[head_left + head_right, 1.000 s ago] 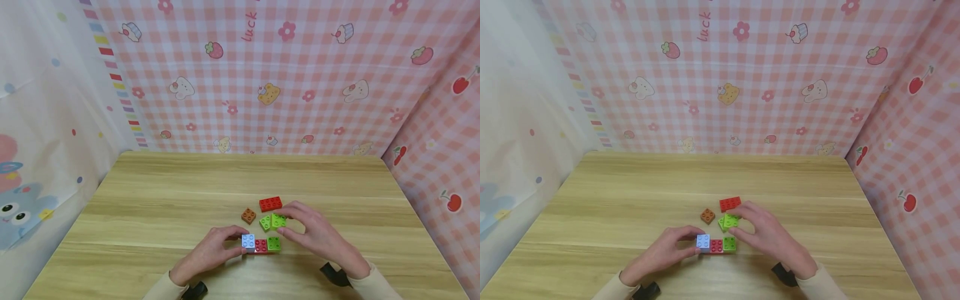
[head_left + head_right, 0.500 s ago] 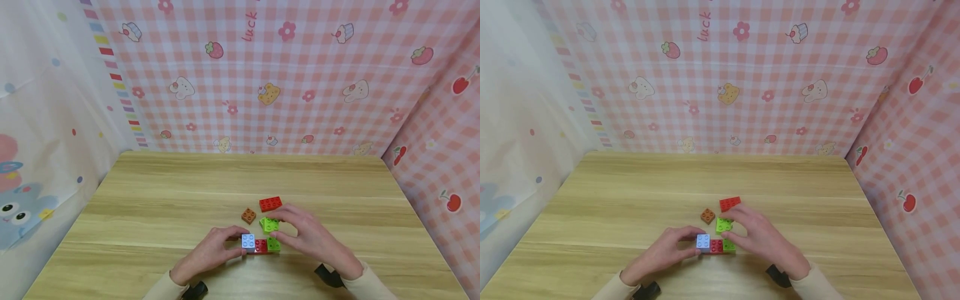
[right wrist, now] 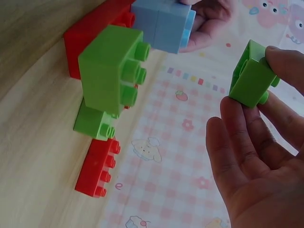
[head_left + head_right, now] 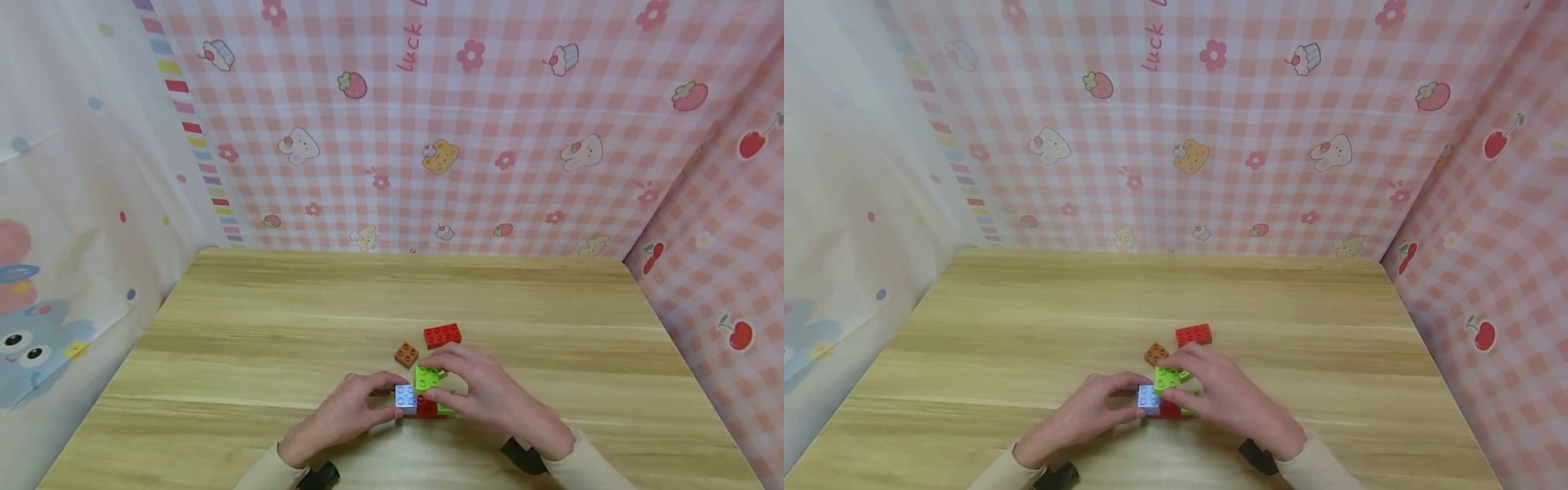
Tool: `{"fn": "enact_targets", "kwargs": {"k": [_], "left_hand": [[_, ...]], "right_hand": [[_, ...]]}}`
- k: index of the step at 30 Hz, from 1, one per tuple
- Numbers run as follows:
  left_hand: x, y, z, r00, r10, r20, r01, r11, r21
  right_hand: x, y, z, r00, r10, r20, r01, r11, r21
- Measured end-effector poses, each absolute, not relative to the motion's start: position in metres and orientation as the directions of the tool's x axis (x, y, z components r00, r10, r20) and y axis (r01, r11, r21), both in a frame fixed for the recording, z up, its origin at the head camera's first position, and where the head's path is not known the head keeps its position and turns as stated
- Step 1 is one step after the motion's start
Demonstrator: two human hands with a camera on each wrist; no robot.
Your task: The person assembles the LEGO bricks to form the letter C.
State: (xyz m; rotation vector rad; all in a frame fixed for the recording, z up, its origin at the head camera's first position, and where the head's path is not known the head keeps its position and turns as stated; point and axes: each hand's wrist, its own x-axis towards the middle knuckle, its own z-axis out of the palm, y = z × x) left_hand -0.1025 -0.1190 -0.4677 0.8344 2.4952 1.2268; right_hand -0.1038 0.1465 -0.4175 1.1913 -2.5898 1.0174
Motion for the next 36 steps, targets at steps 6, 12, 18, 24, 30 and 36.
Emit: {"fn": "enact_targets", "kwargs": {"k": [6,12,18,24,30,36], "left_hand": [[-0.103,-0.120,-0.468,-0.804,0.593,0.052,0.402,0.476,0.782],[-0.103,-0.120,-0.468,-0.801,0.596,0.053,0.410,0.482,0.775],[-0.102,-0.120,-0.468,-0.801,0.596,0.056,0.417,0.489,0.766],[-0.101,-0.120,-0.466,-0.799,0.600,0.051,0.415,0.488,0.768],[-0.102,-0.120,-0.466,-0.795,0.604,0.053,0.415,0.479,0.773],[-0.103,-0.120,-0.467,-0.791,0.609,0.061,0.419,0.467,0.779]], "right_hand": [[-0.105,0.140,-0.420,-0.680,-0.638,0.361,-0.711,0.451,-0.540],[-0.105,0.136,-0.423,-0.673,-0.645,0.362,-0.713,0.436,-0.548],[-0.105,0.131,-0.426,-0.674,-0.652,0.346,-0.707,0.436,-0.557],[-0.106,0.129,-0.428,-0.686,-0.653,0.319,-0.685,0.433,-0.586],[-0.107,0.127,-0.430,-0.687,-0.659,0.305,-0.672,0.418,-0.611],[-0.108,0.126,-0.432,-0.692,-0.666,0.278,-0.661,0.430,-0.614]]}}
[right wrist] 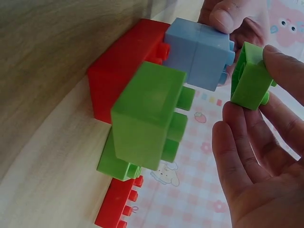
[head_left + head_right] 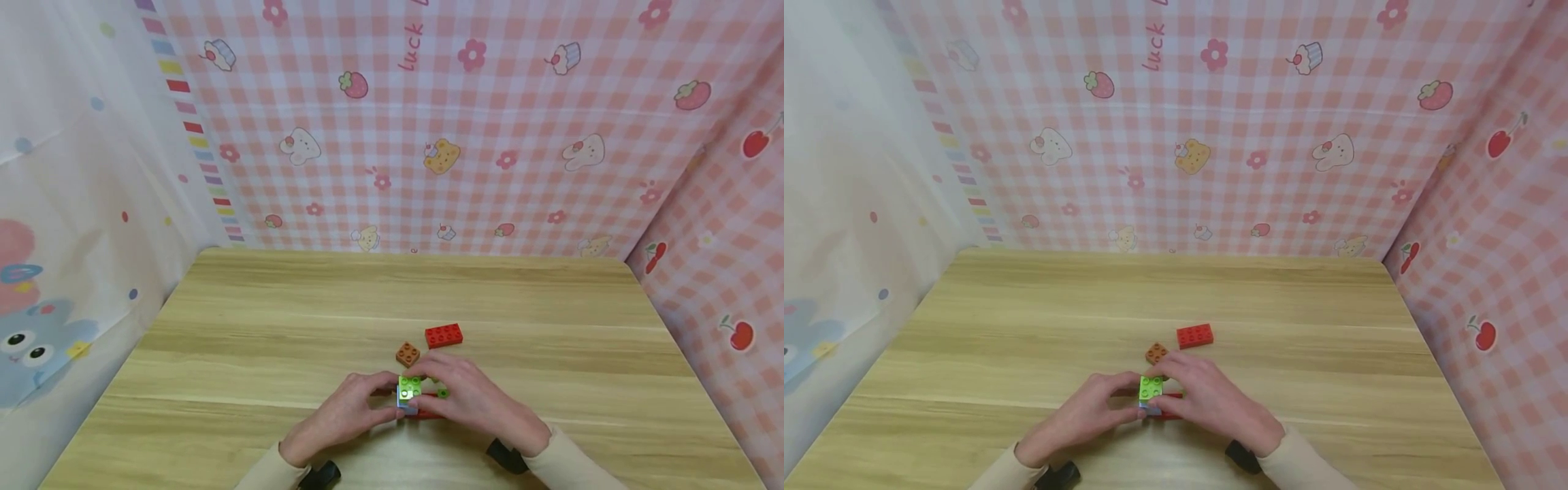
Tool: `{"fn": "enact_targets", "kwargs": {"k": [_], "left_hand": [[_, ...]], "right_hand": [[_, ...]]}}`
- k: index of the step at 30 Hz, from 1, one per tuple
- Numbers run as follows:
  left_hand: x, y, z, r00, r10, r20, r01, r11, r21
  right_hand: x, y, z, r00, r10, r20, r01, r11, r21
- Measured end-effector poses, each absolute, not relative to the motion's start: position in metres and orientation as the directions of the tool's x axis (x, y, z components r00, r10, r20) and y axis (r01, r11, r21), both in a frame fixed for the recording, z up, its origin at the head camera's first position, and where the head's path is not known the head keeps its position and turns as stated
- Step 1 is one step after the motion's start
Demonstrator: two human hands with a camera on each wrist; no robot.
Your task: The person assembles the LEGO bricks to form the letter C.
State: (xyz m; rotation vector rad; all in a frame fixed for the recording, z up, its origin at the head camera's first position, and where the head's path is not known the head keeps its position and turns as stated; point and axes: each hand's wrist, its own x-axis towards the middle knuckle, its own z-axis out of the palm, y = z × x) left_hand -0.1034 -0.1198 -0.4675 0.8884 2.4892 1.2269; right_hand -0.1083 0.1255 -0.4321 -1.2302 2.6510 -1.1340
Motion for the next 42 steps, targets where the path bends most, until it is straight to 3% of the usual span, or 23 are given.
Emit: {"fn": "enact_targets", "kwargs": {"k": [42], "left_hand": [[-0.102,-0.122,-0.467,-0.788,0.614,0.057,0.423,0.472,0.774]], "right_hand": [[-0.106,0.121,-0.443,-0.707,-0.672,0.222,-0.626,0.447,-0.639]]}}
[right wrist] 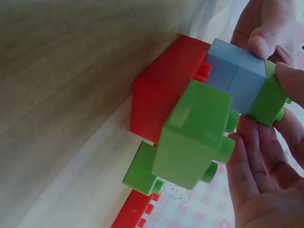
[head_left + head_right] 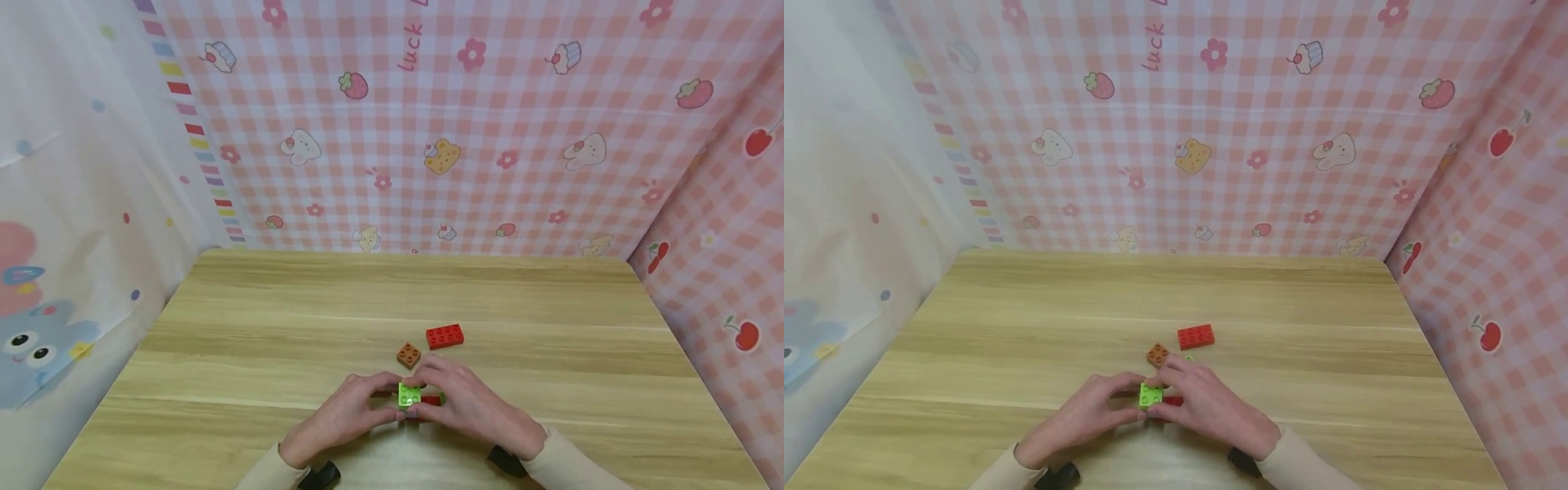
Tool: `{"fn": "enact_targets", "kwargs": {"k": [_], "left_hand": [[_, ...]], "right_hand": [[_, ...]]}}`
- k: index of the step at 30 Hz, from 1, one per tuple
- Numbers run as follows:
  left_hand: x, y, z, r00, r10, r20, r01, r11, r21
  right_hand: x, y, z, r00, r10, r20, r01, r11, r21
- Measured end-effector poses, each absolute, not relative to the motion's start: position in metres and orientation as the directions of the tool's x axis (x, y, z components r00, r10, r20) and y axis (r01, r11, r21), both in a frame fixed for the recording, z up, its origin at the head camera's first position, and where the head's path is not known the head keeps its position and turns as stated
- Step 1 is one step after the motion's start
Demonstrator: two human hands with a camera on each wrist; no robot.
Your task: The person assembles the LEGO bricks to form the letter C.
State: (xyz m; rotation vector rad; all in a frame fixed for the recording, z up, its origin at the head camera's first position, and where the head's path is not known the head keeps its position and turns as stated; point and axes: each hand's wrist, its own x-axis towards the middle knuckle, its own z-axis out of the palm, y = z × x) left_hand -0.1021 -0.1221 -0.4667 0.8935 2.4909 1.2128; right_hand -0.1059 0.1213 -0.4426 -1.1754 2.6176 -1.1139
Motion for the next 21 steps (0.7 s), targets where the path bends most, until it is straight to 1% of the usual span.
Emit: {"fn": "enact_targets", "kwargs": {"k": [6,14,21], "left_hand": [[-0.102,-0.124,-0.468,-0.788,0.613,0.061,0.425,0.470,0.774],[-0.101,-0.125,-0.467,-0.793,0.608,0.034,0.405,0.485,0.776],[-0.099,-0.126,-0.466,-0.798,0.602,0.031,0.405,0.496,0.768]], "right_hand": [[-0.105,0.118,-0.443,-0.711,-0.668,0.220,-0.633,0.470,-0.616],[-0.101,0.124,-0.437,-0.762,-0.633,0.137,-0.571,0.557,-0.603],[-0.107,0.137,-0.436,-0.760,-0.624,0.183,-0.598,0.560,-0.574]]}}
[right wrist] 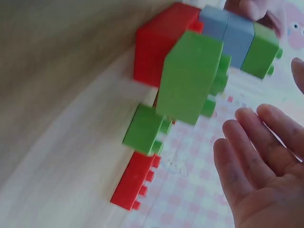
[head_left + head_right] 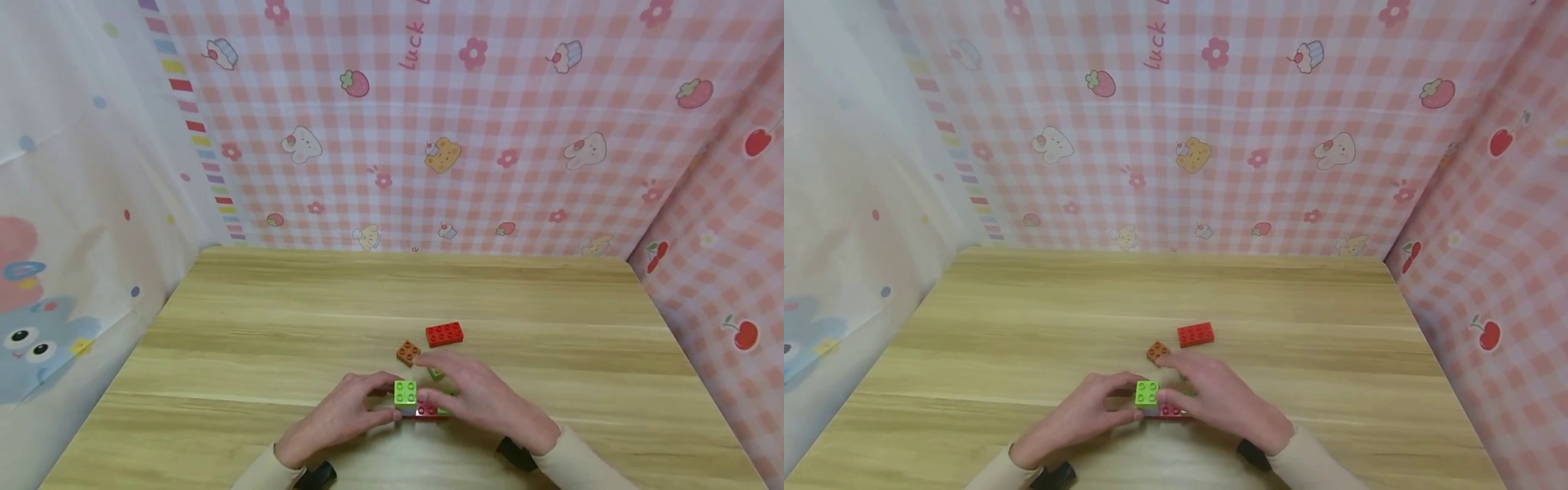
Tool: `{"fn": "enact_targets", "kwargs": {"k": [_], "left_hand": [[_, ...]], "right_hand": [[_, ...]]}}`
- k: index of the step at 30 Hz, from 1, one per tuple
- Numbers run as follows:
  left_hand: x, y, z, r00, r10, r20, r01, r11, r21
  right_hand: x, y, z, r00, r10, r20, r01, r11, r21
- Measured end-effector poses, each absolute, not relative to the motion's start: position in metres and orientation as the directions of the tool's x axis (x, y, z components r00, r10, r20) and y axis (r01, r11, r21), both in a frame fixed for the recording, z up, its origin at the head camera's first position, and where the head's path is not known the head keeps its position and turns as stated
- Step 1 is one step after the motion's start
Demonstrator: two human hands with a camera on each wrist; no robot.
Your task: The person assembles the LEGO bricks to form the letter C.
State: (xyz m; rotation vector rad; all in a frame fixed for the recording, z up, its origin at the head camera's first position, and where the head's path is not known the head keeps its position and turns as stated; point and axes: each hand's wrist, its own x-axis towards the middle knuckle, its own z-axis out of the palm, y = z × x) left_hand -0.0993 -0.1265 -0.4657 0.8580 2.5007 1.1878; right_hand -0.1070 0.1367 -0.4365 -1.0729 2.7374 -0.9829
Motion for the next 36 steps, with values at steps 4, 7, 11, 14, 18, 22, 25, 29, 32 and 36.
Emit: {"fn": "enact_targets", "kwargs": {"k": [4,7,11,14,18,22,25,29,32,36], "left_hand": [[-0.097,-0.128,-0.465,-0.804,0.594,0.044,0.404,0.489,0.773],[-0.096,-0.128,-0.463,-0.812,0.581,0.058,0.397,0.477,0.784],[-0.095,-0.128,-0.461,-0.820,0.565,0.087,0.394,0.448,0.803],[-0.095,-0.127,-0.460,-0.821,0.557,0.122,0.412,0.432,0.802],[-0.095,-0.127,-0.460,-0.813,0.556,0.171,0.450,0.414,0.791],[-0.094,-0.126,-0.460,-0.805,0.558,0.201,0.473,0.402,0.784],[-0.094,-0.125,-0.460,-0.803,0.558,0.209,0.481,0.400,0.780],[-0.095,-0.125,-0.460,-0.804,0.559,0.204,0.478,0.403,0.781],[-0.095,-0.125,-0.460,-0.807,0.559,0.191,0.467,0.406,0.785],[-0.095,-0.125,-0.460,-0.811,0.558,0.175,0.454,0.412,0.790]], "right_hand": [[-0.114,0.141,-0.434,-0.756,-0.622,0.205,-0.606,0.545,-0.579],[-0.119,0.143,-0.431,-0.757,-0.622,0.201,-0.602,0.543,-0.585],[-0.127,0.145,-0.428,-0.754,-0.627,0.196,-0.603,0.543,-0.584],[-0.133,0.145,-0.427,-0.744,-0.636,0.205,-0.620,0.542,-0.568],[-0.141,0.145,-0.427,-0.732,-0.647,0.211,-0.638,0.544,-0.545],[-0.148,0.146,-0.429,-0.716,-0.666,0.212,-0.657,0.538,-0.529],[-0.153,0.146,-0.431,-0.696,-0.687,0.208,-0.677,0.532,-0.508],[-0.158,0.144,-0.432,-0.677,-0.712,0.186,-0.694,0.534,-0.484],[-0.162,0.141,-0.432,-0.666,-0.729,0.157,-0.698,0.535,-0.476],[-0.166,0.136,-0.432,-0.659,-0.743,0.118,-0.694,0.540,-0.476]]}}
